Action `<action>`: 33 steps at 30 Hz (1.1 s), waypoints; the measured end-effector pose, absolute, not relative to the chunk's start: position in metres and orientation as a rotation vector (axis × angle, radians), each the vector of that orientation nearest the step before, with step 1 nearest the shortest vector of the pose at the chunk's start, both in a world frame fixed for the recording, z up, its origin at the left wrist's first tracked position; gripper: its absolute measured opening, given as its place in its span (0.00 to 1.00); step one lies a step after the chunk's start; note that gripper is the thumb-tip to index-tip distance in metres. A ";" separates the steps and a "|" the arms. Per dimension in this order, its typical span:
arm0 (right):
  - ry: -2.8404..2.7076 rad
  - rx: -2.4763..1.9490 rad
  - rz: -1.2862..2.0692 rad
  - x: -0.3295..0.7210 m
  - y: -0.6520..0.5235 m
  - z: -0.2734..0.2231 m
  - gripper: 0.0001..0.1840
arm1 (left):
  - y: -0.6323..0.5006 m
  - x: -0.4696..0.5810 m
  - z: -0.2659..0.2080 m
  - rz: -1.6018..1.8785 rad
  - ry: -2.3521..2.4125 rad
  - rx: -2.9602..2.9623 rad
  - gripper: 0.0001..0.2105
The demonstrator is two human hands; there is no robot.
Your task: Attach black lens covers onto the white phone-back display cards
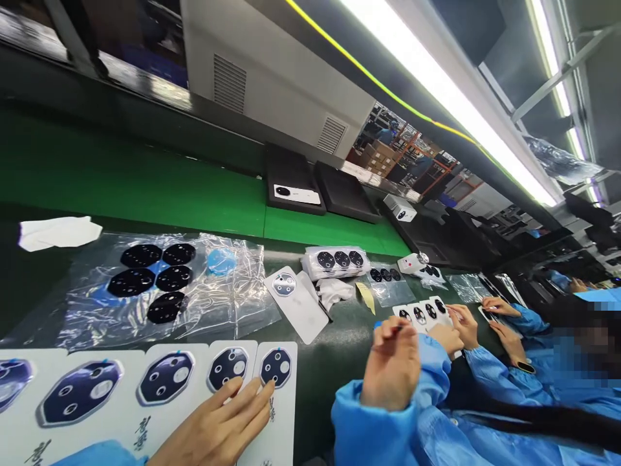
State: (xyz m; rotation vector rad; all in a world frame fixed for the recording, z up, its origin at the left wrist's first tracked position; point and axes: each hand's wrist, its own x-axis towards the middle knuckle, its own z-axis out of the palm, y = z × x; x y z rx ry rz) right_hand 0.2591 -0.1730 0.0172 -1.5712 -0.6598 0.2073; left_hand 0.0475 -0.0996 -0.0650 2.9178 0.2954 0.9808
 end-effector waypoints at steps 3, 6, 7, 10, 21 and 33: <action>-0.691 -1.462 0.414 0.236 -0.163 0.007 0.22 | -0.096 0.051 -0.051 1.124 0.281 2.909 0.21; -0.720 -1.472 0.731 0.214 -0.161 -0.003 0.27 | -0.095 0.052 -0.040 1.170 0.302 2.897 0.24; -0.719 -1.503 0.806 0.209 -0.161 -0.005 0.27 | -0.096 0.052 -0.039 1.161 0.306 2.901 0.24; -0.660 -1.544 0.949 0.204 -0.162 -0.009 0.29 | -0.097 0.052 -0.038 1.117 0.306 2.924 0.23; -1.265 -1.648 0.449 0.213 -0.169 -0.019 0.05 | -0.096 0.052 -0.038 1.106 0.288 2.935 0.20; -1.709 -1.844 -0.014 0.216 -0.175 -0.017 0.10 | -0.097 0.053 -0.031 1.172 0.309 2.900 0.26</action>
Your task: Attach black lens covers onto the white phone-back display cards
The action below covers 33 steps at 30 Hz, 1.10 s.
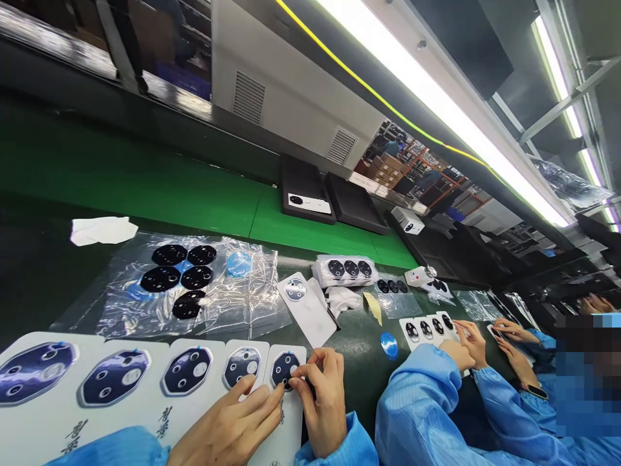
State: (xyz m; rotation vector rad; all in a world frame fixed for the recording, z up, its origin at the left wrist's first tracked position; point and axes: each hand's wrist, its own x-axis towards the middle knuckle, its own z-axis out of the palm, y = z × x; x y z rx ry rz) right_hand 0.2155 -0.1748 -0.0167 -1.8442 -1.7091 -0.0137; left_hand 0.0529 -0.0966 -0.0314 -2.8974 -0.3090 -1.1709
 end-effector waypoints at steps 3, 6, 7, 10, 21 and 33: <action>-1.691 -1.886 0.022 0.216 -0.174 -0.018 0.09 | -0.097 0.054 -0.031 -1.209 -0.314 -2.904 0.27; -1.675 -1.895 0.008 0.214 -0.173 -0.019 0.09 | -0.095 0.057 -0.030 -1.232 -0.307 -2.907 0.27; -1.673 -1.897 -0.001 0.213 -0.172 -0.019 0.09 | -0.095 0.057 -0.030 -1.226 -0.304 -2.907 0.27; -1.667 -1.905 -0.050 0.209 -0.171 -0.020 0.09 | -0.093 0.058 -0.030 -1.183 -0.298 -2.904 0.26; -1.638 -1.912 -0.124 0.207 -0.170 -0.019 0.08 | -0.096 0.052 -0.041 -0.991 -0.286 -2.915 0.17; -1.671 -1.927 -0.132 0.207 -0.171 -0.021 0.10 | -0.095 0.052 -0.043 -0.987 -0.279 -2.935 0.14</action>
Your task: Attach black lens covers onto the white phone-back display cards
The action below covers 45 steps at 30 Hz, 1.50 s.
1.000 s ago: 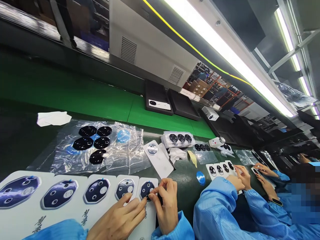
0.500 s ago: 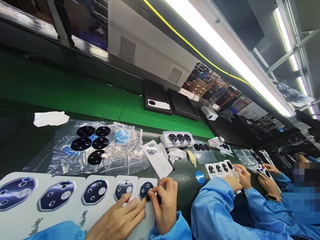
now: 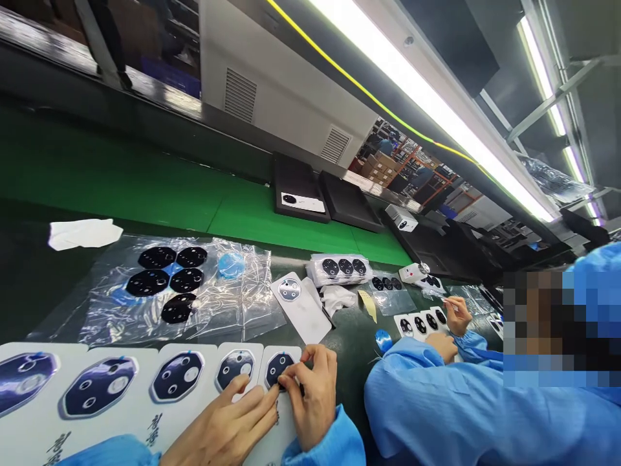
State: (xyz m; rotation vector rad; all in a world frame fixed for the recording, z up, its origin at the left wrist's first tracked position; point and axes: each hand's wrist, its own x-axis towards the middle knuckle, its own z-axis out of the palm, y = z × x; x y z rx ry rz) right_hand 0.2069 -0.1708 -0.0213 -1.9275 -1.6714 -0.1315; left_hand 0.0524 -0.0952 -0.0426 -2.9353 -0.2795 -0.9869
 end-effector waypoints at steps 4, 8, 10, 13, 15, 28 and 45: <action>-1.648 -1.922 -0.213 0.207 -0.170 -0.022 0.09 | -0.095 0.052 -0.042 -0.982 -0.260 -2.919 0.15; -1.687 -1.916 -0.216 0.207 -0.169 -0.022 0.10 | -0.095 0.052 -0.039 -0.990 -0.278 -2.936 0.16; -1.678 -1.914 -0.252 0.207 -0.169 -0.021 0.09 | -0.095 0.052 -0.037 -1.024 -0.264 -2.935 0.16; -1.690 -1.917 -0.288 0.207 -0.171 -0.020 0.09 | -0.094 0.053 -0.035 -1.034 -0.268 -2.931 0.16; -1.713 -1.912 -0.278 0.206 -0.171 -0.020 0.10 | -0.093 0.053 -0.035 -1.034 -0.273 -2.930 0.16; -1.656 -1.916 -0.352 0.204 -0.171 -0.022 0.10 | -0.095 0.055 -0.030 -1.072 -0.310 -2.913 0.20; -1.654 -1.841 -0.329 0.201 -0.167 -0.020 0.11 | -0.094 0.057 -0.029 -1.176 -0.287 -2.902 0.22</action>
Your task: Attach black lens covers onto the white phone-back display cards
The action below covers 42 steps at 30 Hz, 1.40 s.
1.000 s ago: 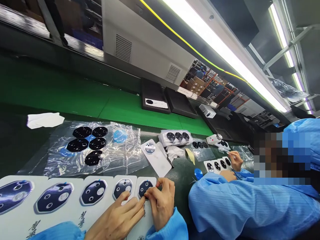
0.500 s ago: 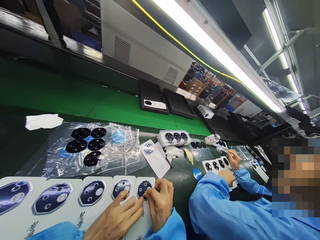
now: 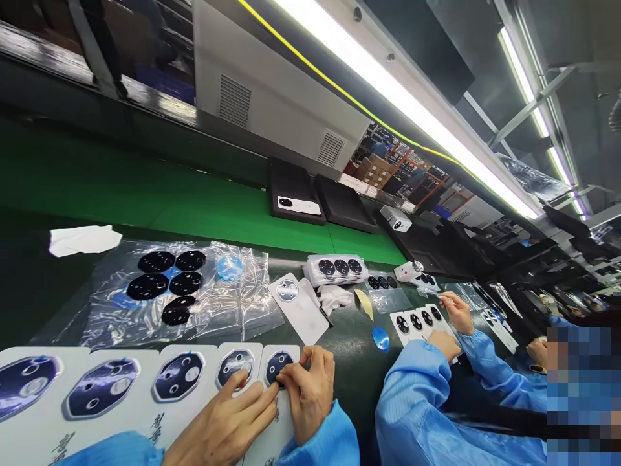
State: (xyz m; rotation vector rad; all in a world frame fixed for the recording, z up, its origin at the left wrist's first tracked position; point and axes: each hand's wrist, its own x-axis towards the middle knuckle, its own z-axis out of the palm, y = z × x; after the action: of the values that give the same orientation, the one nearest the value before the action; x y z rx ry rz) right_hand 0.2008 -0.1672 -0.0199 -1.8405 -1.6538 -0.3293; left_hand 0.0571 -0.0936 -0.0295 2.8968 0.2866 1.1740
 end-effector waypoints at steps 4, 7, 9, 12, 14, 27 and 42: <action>-1.575 -1.908 -0.337 0.201 -0.168 -0.020 0.10 | -0.093 0.058 -0.030 1.201 0.255 2.891 0.21; -1.651 -1.914 -0.313 0.203 -0.171 -0.022 0.09 | -0.093 0.058 -0.031 1.188 0.287 2.880 0.21; -1.700 -1.901 -0.303 0.204 -0.172 -0.023 0.09 | -0.094 0.057 -0.033 1.182 0.294 2.884 0.20; -1.661 -1.905 -0.351 0.203 -0.172 -0.022 0.08 | -0.094 0.055 -0.036 1.127 0.298 2.914 0.19; -1.635 -1.917 -0.354 0.202 -0.172 -0.021 0.09 | -0.095 0.054 -0.038 1.106 0.298 2.924 0.20; -1.670 -1.864 -0.392 0.204 -0.170 -0.027 0.08 | -0.096 0.055 -0.044 1.216 0.284 2.860 0.22; -1.624 -1.852 -0.418 0.202 -0.166 -0.025 0.11 | -0.097 0.056 -0.036 1.244 0.298 2.839 0.24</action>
State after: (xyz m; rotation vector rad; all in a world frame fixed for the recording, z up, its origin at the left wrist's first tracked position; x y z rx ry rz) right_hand 0.2016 -0.1656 -0.0254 -1.8519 -1.6241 -0.4177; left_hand 0.0564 -0.0966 -0.0363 2.8394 0.2982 1.2435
